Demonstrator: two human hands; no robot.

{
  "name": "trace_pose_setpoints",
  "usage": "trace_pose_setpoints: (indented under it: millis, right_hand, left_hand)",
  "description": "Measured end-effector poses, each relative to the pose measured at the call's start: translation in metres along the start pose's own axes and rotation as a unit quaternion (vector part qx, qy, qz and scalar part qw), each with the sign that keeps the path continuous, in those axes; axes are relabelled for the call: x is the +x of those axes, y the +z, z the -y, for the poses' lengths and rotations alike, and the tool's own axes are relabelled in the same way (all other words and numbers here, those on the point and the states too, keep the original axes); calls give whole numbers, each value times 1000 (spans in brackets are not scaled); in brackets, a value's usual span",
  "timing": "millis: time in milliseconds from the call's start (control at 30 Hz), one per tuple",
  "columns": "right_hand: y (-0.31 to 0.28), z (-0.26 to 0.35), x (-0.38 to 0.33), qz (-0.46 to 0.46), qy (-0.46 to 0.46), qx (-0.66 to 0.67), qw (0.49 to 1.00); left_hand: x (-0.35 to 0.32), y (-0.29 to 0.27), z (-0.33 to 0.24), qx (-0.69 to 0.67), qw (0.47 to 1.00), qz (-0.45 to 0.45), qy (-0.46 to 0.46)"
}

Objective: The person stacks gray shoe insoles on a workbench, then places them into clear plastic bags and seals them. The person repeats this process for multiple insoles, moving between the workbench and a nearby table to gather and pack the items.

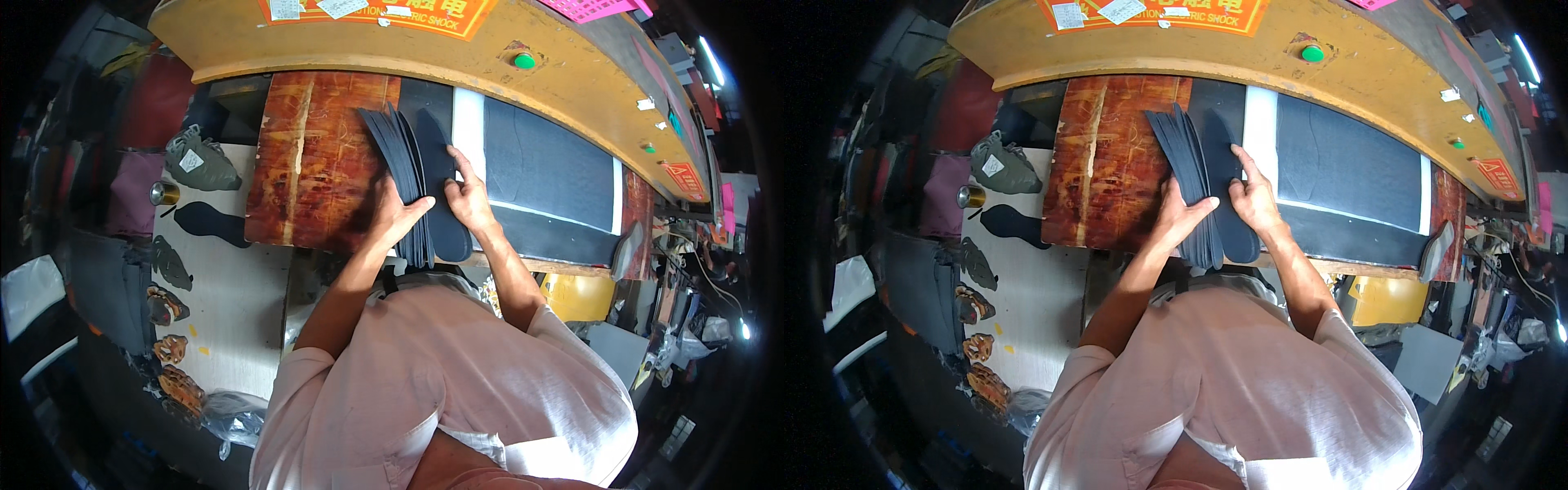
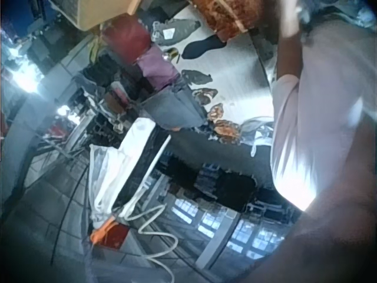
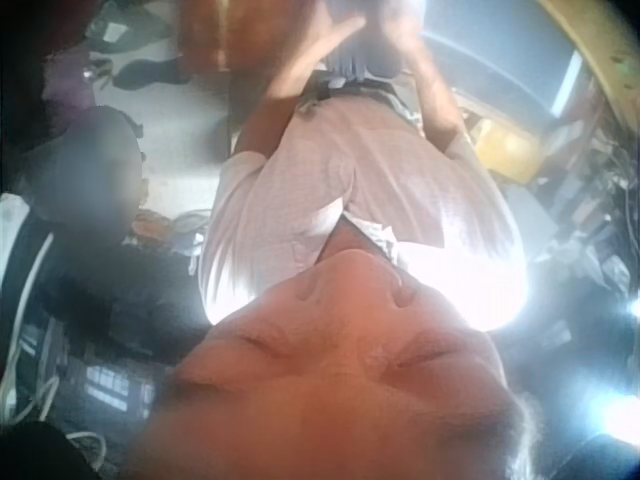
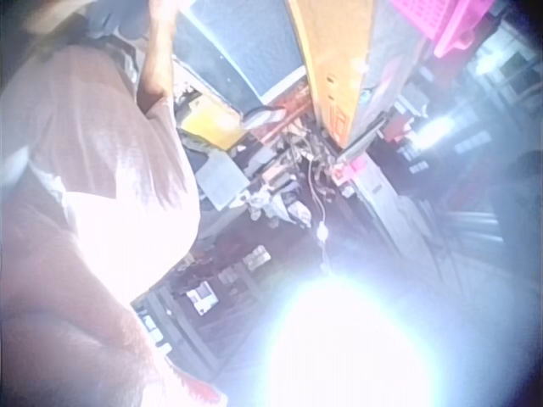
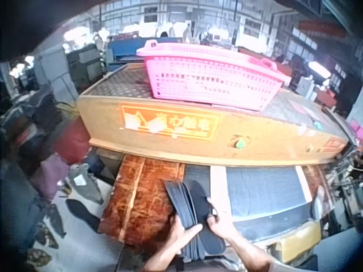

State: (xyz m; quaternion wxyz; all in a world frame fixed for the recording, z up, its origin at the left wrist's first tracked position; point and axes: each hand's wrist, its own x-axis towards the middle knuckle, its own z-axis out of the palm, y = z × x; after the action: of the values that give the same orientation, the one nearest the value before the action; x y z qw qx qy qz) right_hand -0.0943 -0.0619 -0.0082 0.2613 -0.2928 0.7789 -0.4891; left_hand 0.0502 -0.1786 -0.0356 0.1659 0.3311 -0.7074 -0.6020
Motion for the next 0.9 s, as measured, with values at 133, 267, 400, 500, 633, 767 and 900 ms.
trace_pose_setpoints:
  millis: [133, 267, 400, 500, 633, 767, 900]
  right_hand:
    - [-3, 7, 2, 21, -42, -139, 989]
    - [-4, 13, 7, 61, -24, -161, 985]
    - [-4, 10, 7, 10, 54, -61, 997]
    - [-4, 5, 6, -9, -38, -55, 998]
    - [-5, 4, 11, 65, -22, -107, 992]
    - [-4, 6, 19, 84, -15, -147, 986]
    - [-7, 3, 24, 113, -10, -138, 984]
  left_hand:
    - [1, 0, -5, 13, 1000, -3, 0]
    - [3, 4, -3, -16, 1000, 25, -2]
    - [3, 9, 3, 28, 999, -39, 6]
    - [3, 12, 5, 44, 997, -51, 31]
    - [5, 11, 1, -75, 996, -12, 37]
    - [6, 10, -6, -52, 998, -1, 44]
    - [7, 9, -6, -87, 994, 26, 58]
